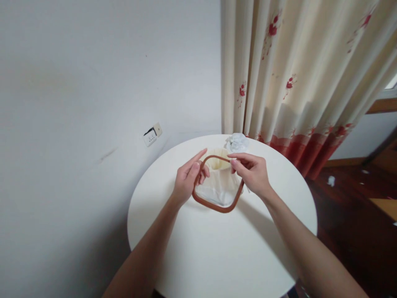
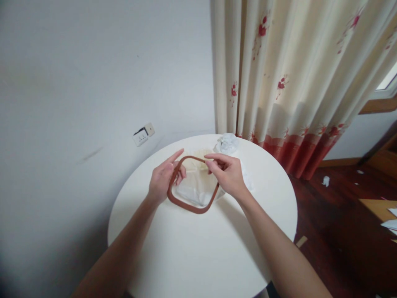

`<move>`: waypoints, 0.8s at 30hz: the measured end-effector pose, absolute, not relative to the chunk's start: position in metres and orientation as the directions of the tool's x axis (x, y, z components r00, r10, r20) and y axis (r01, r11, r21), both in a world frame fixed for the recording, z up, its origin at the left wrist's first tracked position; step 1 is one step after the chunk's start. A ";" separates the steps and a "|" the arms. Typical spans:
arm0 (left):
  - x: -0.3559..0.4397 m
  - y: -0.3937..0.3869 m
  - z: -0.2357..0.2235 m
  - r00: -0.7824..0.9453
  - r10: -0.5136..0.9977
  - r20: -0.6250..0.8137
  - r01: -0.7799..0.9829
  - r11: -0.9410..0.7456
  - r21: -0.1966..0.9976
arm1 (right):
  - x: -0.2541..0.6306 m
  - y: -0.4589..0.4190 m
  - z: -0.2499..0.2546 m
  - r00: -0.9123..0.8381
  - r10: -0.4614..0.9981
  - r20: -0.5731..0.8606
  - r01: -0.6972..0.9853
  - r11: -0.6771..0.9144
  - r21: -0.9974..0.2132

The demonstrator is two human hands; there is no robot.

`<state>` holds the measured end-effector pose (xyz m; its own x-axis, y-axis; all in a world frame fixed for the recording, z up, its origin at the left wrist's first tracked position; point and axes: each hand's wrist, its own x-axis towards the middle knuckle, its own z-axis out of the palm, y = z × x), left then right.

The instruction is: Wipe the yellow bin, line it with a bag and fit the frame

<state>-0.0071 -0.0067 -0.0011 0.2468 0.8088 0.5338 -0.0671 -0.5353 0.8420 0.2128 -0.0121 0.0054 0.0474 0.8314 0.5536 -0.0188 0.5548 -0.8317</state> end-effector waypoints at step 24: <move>-0.001 0.031 -0.015 -0.149 0.736 0.661 0.399 -0.567 0.721 | 0.209 0.006 -0.014 -0.151 0.784 0.602 0.352 0.612 -0.708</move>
